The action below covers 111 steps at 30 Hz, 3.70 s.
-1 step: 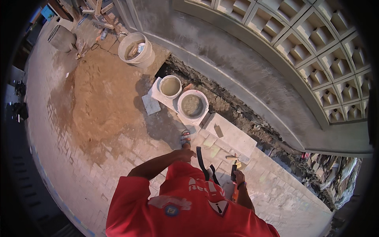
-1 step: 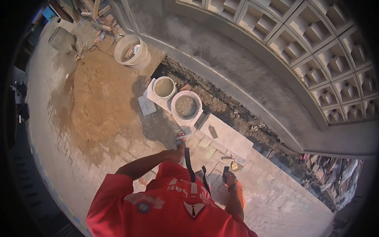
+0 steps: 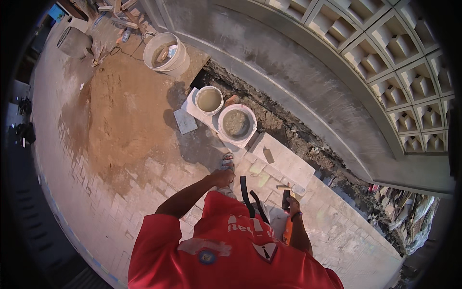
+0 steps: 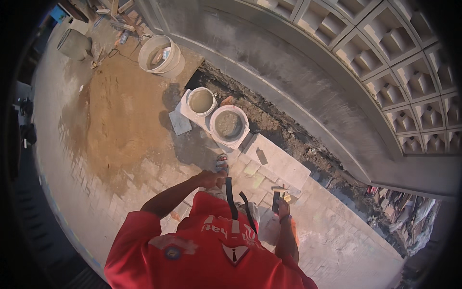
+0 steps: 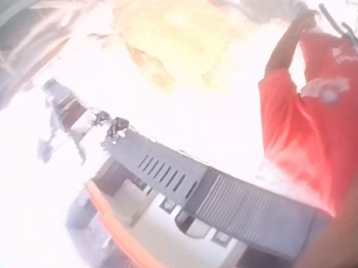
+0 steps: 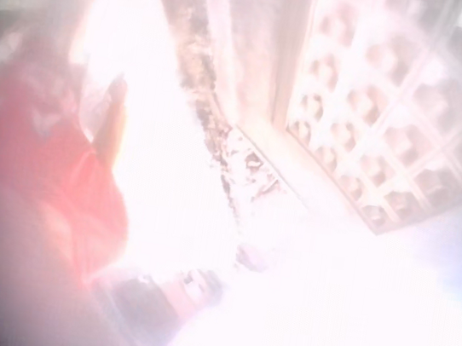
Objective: The person smooths a wet plaster surface on a curved wall using a hand trowel. They repeatedly dip the trowel into a bucket of water and continue smoothing the wall around a decorative lattice pattern.
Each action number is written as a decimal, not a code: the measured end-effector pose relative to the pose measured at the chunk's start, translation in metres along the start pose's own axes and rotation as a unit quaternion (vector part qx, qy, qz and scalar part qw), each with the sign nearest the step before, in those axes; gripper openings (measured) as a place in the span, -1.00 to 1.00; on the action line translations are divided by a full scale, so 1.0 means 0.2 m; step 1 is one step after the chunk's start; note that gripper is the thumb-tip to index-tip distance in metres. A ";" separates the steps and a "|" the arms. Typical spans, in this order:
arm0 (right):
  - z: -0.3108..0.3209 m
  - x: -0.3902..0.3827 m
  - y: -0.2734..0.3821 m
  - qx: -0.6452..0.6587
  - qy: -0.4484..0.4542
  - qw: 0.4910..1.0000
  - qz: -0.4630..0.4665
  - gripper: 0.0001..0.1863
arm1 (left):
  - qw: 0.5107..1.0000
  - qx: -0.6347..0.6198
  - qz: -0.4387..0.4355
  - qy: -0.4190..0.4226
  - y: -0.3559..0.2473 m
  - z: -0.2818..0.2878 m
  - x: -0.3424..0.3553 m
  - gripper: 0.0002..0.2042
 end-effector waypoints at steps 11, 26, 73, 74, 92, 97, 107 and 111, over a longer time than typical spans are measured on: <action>-1.13 0.69 0.69 0.011 0.217 0.974 -0.055 -0.60 | 0.807 -0.339 0.441 -0.199 0.88 -0.71 -0.93 -0.55; -1.84 1.16 1.11 -0.143 0.221 0.964 0.034 -0.54 | 0.480 -0.663 0.541 -0.196 0.23 -1.58 -1.26 -0.55; -2.50 1.97 0.59 -0.724 0.365 0.478 0.338 -0.64 | 0.403 -0.647 0.634 -0.128 0.16 -1.50 -1.47 -0.50; -2.48 1.98 0.59 -0.747 0.371 0.447 0.323 -0.64 | 0.412 -0.645 0.629 -0.134 0.20 -1.48 -1.47 -0.49; -1.06 0.95 1.10 0.123 0.346 0.924 -0.107 -0.60 | 0.886 -0.319 0.267 -0.204 1.00 0.12 -0.44 -0.61; -0.55 0.70 0.88 0.312 0.321 0.892 -0.061 -0.61 | 0.969 -0.063 0.042 -0.233 0.19 1.43 0.38 -0.58; 0.12 0.42 0.36 0.634 0.163 0.755 0.038 -0.36 | 0.701 0.453 -0.317 -0.449 -2.23 2.59 1.14 -0.35; 0.19 0.49 0.42 0.685 0.202 0.699 0.044 -0.38 | 0.539 0.529 -0.357 -0.549 -2.71 2.78 1.24 -0.37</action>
Point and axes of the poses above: each hand's wrist, its own x-axis towards the middle knuckle, its own z-axis out of the back of the hand, y = z × x, the point moved 10 cm from there along x, towards the middle knuckle, and after that the axes turned 7 degrees about x, right-handed, at the moved point
